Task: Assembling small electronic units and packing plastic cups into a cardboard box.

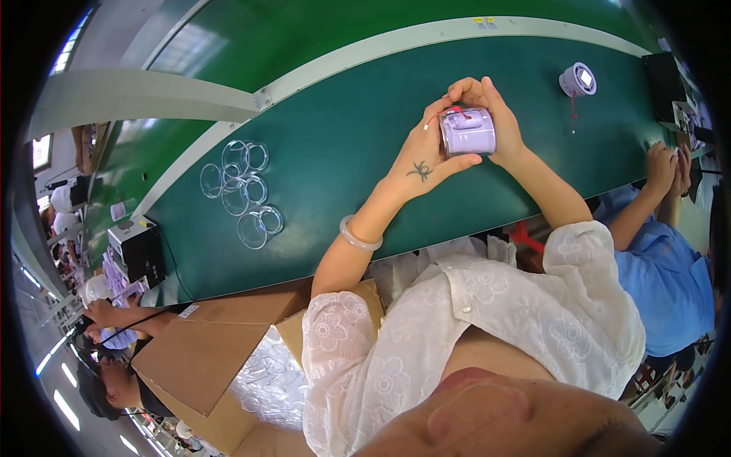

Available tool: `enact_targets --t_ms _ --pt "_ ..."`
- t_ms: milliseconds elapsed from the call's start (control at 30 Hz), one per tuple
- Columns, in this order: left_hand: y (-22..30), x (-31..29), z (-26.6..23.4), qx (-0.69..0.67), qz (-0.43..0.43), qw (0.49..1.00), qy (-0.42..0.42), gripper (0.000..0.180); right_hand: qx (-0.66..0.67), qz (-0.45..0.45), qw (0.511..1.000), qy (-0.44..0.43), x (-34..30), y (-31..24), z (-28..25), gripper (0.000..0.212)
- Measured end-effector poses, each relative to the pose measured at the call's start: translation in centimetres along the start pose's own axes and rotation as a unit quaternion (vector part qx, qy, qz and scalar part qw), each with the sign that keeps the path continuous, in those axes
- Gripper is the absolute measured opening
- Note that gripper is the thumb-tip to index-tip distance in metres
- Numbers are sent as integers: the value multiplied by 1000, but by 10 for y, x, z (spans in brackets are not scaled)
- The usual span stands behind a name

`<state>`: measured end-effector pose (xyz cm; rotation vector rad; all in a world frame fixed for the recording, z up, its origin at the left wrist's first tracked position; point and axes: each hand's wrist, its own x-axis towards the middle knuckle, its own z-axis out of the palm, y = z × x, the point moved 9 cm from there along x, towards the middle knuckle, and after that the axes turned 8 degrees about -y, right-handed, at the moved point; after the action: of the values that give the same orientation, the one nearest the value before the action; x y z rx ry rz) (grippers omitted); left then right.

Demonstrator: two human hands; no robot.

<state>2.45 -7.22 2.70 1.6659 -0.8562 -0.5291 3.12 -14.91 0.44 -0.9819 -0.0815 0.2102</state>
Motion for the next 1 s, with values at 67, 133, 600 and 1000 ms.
enact_targets --t_ms 67,133,600,1000 --pt "11 1 -4 54 29 998 13 80 -3 -11 1000 7 0 3 -6 48" --pt "-11 -1 5 40 -138 988 -64 78 -21 -39 999 -6 -1 -1 -1 49" --pt "6 -4 5 217 29 976 -10 77 -97 -68 993 -3 -5 -9 -1 59" --pt "-2 -3 8 52 19 997 -56 69 -421 -336 834 -117 -25 -50 41 74"
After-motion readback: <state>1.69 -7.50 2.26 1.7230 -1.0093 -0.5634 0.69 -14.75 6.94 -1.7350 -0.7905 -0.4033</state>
